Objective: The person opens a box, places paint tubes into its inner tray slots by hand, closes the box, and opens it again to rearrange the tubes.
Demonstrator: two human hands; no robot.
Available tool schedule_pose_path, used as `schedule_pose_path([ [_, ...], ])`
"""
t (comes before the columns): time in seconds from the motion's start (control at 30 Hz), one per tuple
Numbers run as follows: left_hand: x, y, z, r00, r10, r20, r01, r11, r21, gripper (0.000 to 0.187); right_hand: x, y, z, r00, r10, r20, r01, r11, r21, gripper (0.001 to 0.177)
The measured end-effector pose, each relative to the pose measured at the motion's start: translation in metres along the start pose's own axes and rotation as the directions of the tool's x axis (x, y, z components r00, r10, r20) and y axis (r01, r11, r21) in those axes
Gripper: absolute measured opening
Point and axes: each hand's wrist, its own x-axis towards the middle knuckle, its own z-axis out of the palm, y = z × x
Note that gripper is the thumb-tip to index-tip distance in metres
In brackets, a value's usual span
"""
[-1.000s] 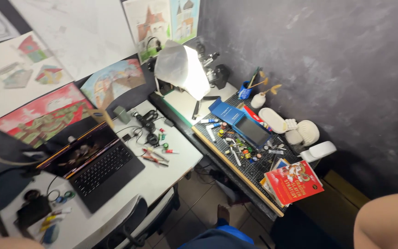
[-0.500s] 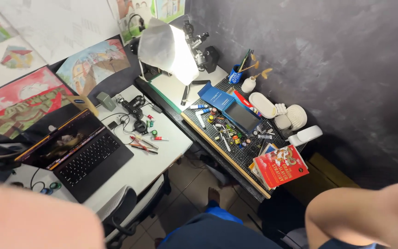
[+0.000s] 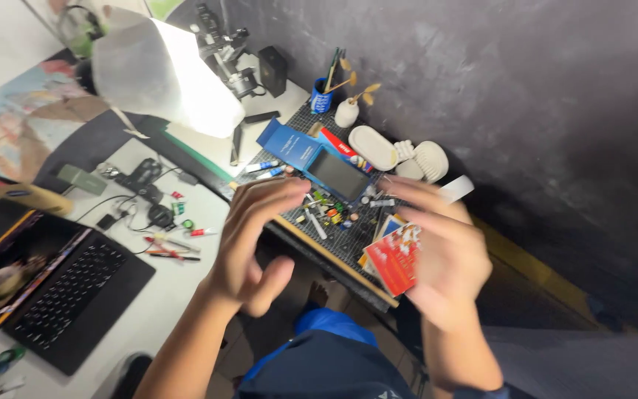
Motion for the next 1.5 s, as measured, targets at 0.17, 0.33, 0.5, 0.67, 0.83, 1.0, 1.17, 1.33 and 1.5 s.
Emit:
schedule_pose_path([
  [0.17, 0.005, -0.069, 0.063, 0.961, -0.259, 0.095, 0.254, 0.965, 0.062, 0.052, -0.005, 0.094, -0.005, 0.865, 0.323, 0.385, -0.293, 0.946, -0.138, 0.073],
  [0.33, -0.009, -0.112, 0.094, 0.887, -0.452, 0.095, 0.453, 0.892, 0.016, 0.034, -0.016, 0.141, -0.03, 0.803, 0.445, 0.396, -0.46, 0.886, -0.064, 0.071],
  [0.5, -0.03, -0.16, 0.118, 0.729, -0.685, 0.015, 0.685, 0.728, -0.041, 0.022, -0.034, 0.209, -0.044, 0.735, 0.642, 0.217, -0.636, 0.765, -0.106, 0.051],
  [0.67, -0.072, -0.218, 0.133, 0.281, -0.957, 0.076, 0.948, 0.264, -0.177, 0.022, -0.073, 0.274, -0.035, 0.724, 0.687, 0.067, -0.62, 0.689, -0.375, 0.016],
  [0.83, -0.113, -0.298, 0.143, 0.134, -0.968, 0.213, 0.911, 0.036, -0.41, 0.048, -0.076, 0.304, -0.002, 0.754, 0.653, 0.065, -0.466, 0.603, -0.647, 0.03],
  [1.0, -0.122, -0.351, 0.15, 0.061, -0.905, 0.422, 0.929, -0.104, -0.356, 0.048, -0.051, 0.337, 0.038, 0.757, 0.641, 0.128, -0.273, 0.488, -0.829, 0.099],
  [1.17, -0.11, -0.37, 0.138, 0.083, -0.829, 0.553, 0.944, -0.113, -0.311, 0.048, -0.048, 0.356, 0.058, 0.669, 0.74, 0.069, -0.29, 0.345, -0.893, 0.113],
  [1.33, -0.087, -0.374, 0.12, 0.148, -0.824, 0.546, 0.936, -0.061, -0.346, 0.047, -0.045, 0.338, 0.069, 0.728, 0.676, -0.113, -0.586, 0.528, -0.615, 0.098],
  [1.5, -0.064, -0.376, 0.105, 0.295, -0.814, 0.5, 0.903, 0.067, -0.424, 0.042, -0.028, 0.305, 0.074, 0.708, 0.67, -0.224, -0.668, 0.532, -0.52, 0.097],
])
